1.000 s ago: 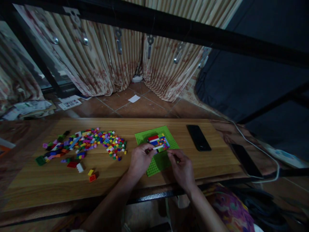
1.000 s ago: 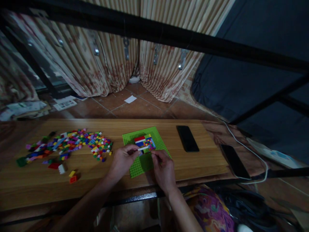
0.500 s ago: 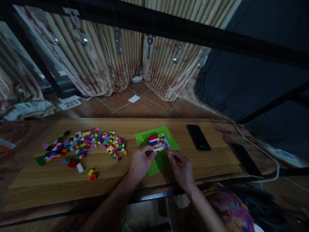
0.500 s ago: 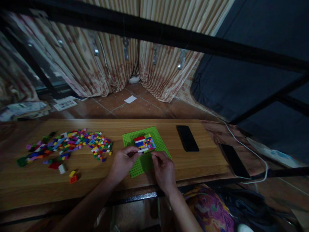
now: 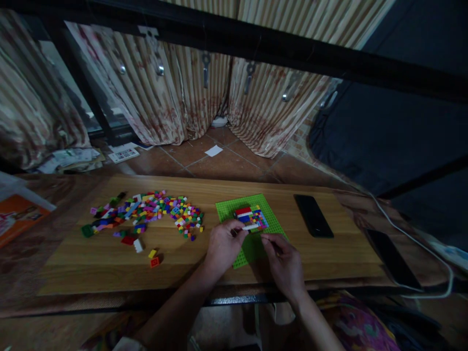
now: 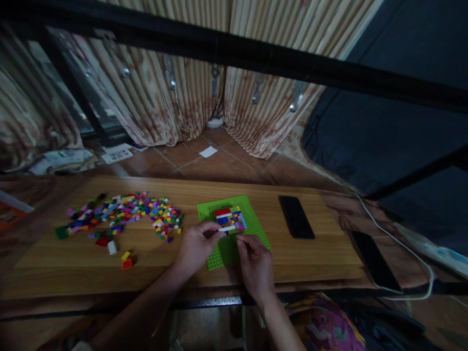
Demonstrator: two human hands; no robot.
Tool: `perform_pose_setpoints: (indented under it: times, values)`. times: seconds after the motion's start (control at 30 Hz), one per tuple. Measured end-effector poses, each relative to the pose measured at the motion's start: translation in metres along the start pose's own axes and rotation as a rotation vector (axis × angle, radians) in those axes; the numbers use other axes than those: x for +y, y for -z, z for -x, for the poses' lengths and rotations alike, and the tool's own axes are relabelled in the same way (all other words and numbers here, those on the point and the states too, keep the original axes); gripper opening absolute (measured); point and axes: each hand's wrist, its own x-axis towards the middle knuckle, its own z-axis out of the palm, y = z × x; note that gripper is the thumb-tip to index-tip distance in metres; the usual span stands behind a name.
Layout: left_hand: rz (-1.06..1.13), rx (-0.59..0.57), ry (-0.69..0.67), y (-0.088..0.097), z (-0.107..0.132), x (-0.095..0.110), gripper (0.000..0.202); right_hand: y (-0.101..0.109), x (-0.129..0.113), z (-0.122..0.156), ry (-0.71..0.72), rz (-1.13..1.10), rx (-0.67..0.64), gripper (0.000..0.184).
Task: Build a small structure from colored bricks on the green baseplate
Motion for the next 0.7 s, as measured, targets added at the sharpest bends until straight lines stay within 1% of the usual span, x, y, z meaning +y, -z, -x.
perform_pose_setpoints:
  times: [0.03, 0.1, 0.17, 0.27, 0.33, 0.37, 0.4, 0.47, 0.57, 0.7]
  values:
    - [-0.006, 0.015, -0.001, 0.008, -0.001, 0.001, 0.012, -0.002, -0.002, 0.001, 0.008, 0.000, -0.007, 0.023]
    - [-0.019, 0.056, 0.002, 0.033, -0.006, 0.001, 0.013, -0.010, -0.010, 0.005, 0.030, 0.006, -0.043, 0.021]
    - [-0.003, 0.109, 0.014, 0.066, -0.012, -0.003, 0.017, -0.021, -0.019, 0.009, 0.067, 0.016, -0.098, 0.020]
    - [-0.078, 0.155, 0.087, 0.118, -0.019, -0.012, 0.022, -0.043, -0.035, 0.013, 0.137, 0.048, -0.185, 0.018]
    - [-0.159, 0.210, 0.117, 0.143, -0.019, -0.017, 0.022, -0.059, -0.044, 0.011, 0.174, 0.082, -0.228, 0.018]
    - [-0.205, 0.208, 0.132, 0.151, -0.018, -0.018, 0.021, -0.068, -0.048, 0.008, 0.185, 0.102, -0.247, 0.018]
    - [-0.253, 0.191, 0.142, 0.156, -0.016, -0.019, 0.021, -0.076, -0.050, 0.005, 0.196, 0.124, -0.260, 0.019]
    - [-0.354, 0.122, 0.154, 0.161, -0.012, -0.018, 0.020, -0.092, -0.054, -0.002, 0.219, 0.176, -0.282, 0.020]
    - [-0.475, 0.042, 0.171, 0.160, -0.007, -0.015, 0.019, -0.114, -0.053, -0.014, 0.261, 0.265, -0.301, 0.020]
    - [-0.570, 0.003, 0.216, 0.160, -0.005, -0.016, 0.018, -0.131, -0.052, -0.020, 0.292, 0.368, -0.274, 0.016]
